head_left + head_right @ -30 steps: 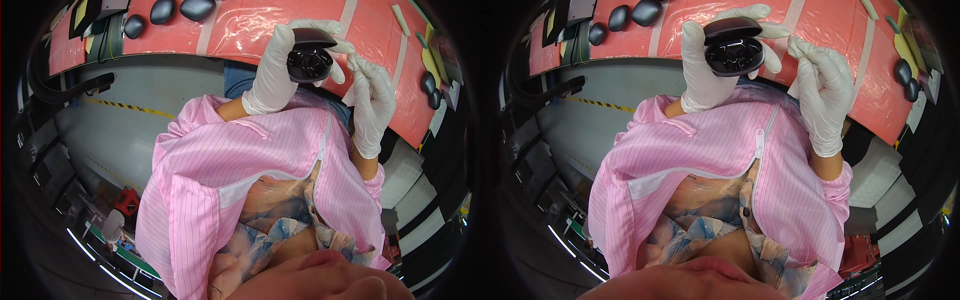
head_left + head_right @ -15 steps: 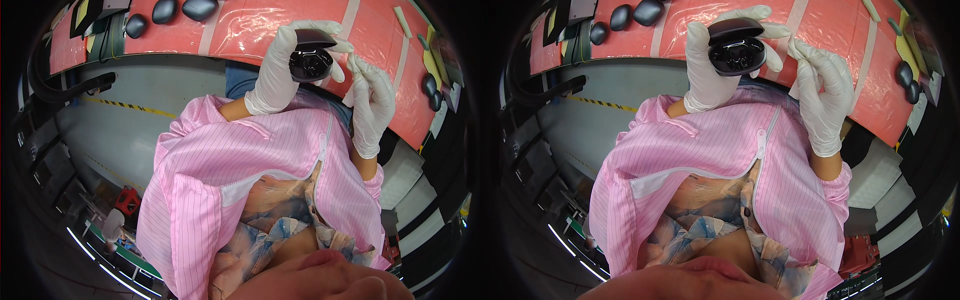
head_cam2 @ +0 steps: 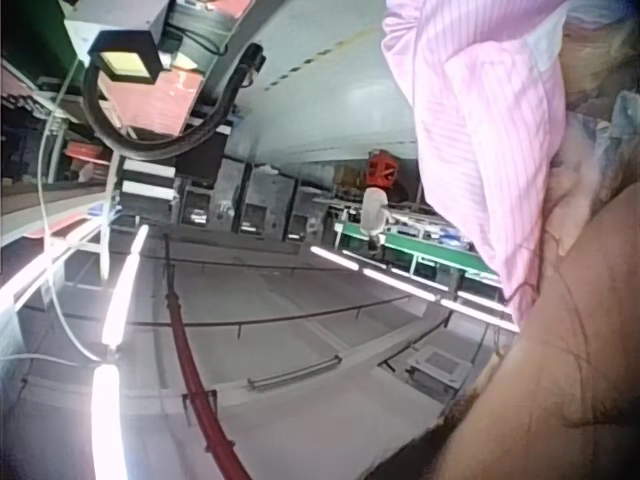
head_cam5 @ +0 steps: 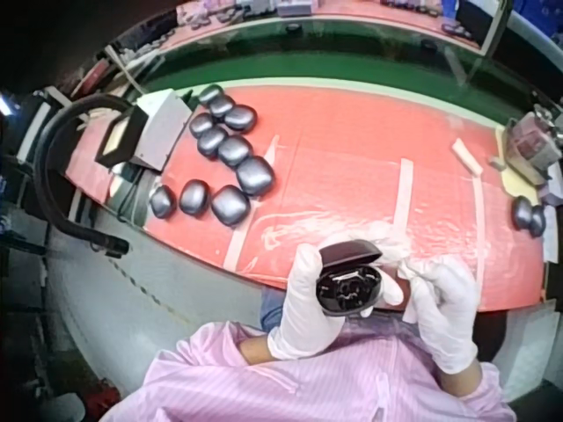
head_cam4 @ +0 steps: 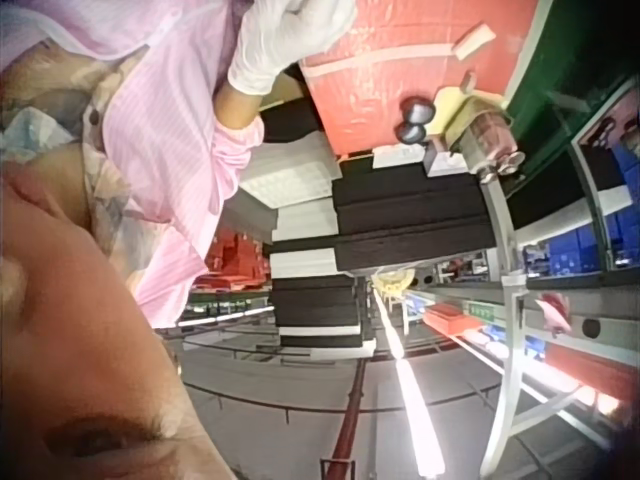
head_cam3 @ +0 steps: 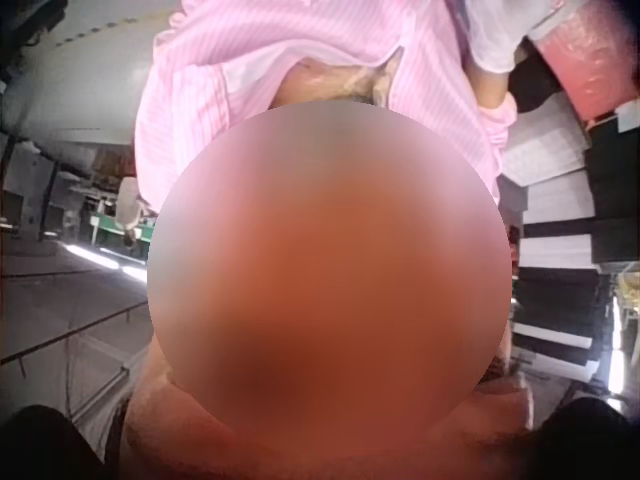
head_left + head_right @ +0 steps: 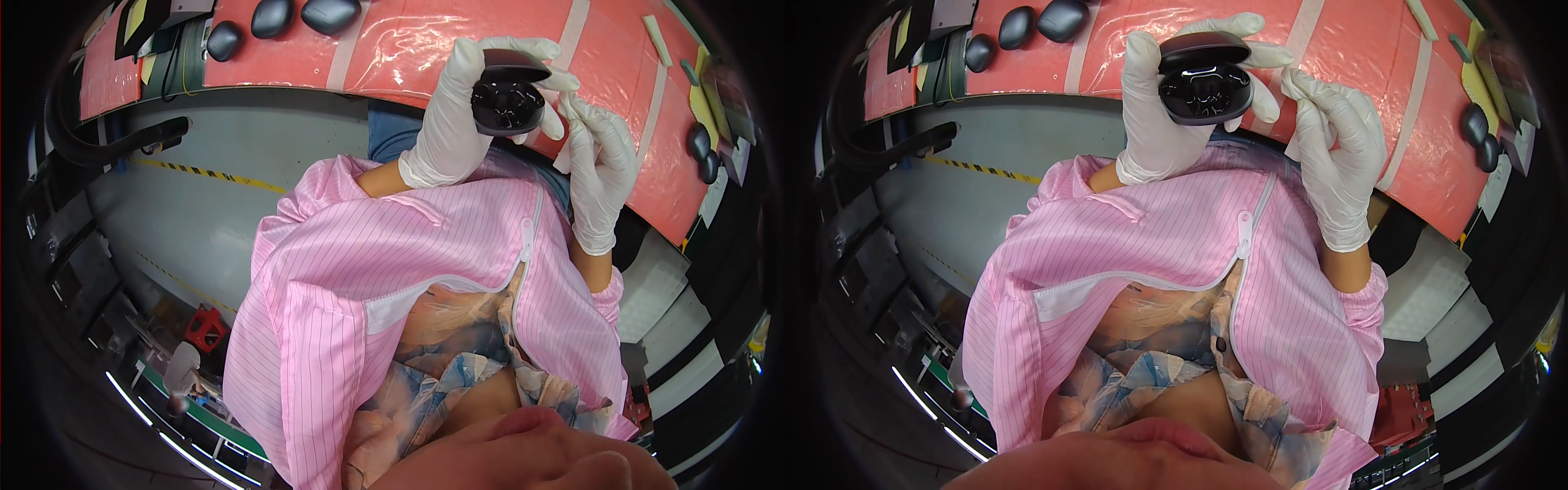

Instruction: The person is cleaning and inspecting earbud charging cases at a factory assembly line using a wipe.

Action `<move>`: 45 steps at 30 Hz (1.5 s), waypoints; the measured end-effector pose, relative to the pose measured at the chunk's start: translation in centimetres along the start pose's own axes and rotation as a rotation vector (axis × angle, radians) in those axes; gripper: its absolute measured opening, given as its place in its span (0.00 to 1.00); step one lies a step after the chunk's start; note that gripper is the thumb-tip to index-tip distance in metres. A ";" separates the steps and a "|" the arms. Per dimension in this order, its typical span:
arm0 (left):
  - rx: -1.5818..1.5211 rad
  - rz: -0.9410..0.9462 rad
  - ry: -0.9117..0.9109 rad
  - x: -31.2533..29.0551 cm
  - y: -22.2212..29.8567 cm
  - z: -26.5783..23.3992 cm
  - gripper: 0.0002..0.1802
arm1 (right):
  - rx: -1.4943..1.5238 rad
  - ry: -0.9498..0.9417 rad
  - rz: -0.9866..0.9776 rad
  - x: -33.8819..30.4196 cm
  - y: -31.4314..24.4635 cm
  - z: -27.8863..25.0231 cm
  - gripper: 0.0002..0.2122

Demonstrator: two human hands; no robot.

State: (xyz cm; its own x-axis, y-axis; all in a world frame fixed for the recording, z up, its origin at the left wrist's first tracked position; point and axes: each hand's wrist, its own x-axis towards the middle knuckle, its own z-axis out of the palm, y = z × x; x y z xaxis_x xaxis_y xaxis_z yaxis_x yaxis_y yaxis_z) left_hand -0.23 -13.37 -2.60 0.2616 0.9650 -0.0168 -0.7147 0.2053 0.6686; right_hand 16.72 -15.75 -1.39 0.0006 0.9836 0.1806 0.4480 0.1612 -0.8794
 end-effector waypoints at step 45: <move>1.344 0.926 -0.622 40.8 28.7 40.6 0.21 | 0.151 -0.070 -0.167 11.3 5.9 -1.2 0.11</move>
State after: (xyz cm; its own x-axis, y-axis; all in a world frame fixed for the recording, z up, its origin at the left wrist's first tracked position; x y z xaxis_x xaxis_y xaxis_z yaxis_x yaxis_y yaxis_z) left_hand 16.27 25.26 46.04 0.5314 0.4089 0.7419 0.1455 -0.9068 0.3956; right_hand 20.45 -3.75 -3.95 -0.1266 0.9446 0.3029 0.2982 0.3274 -0.8966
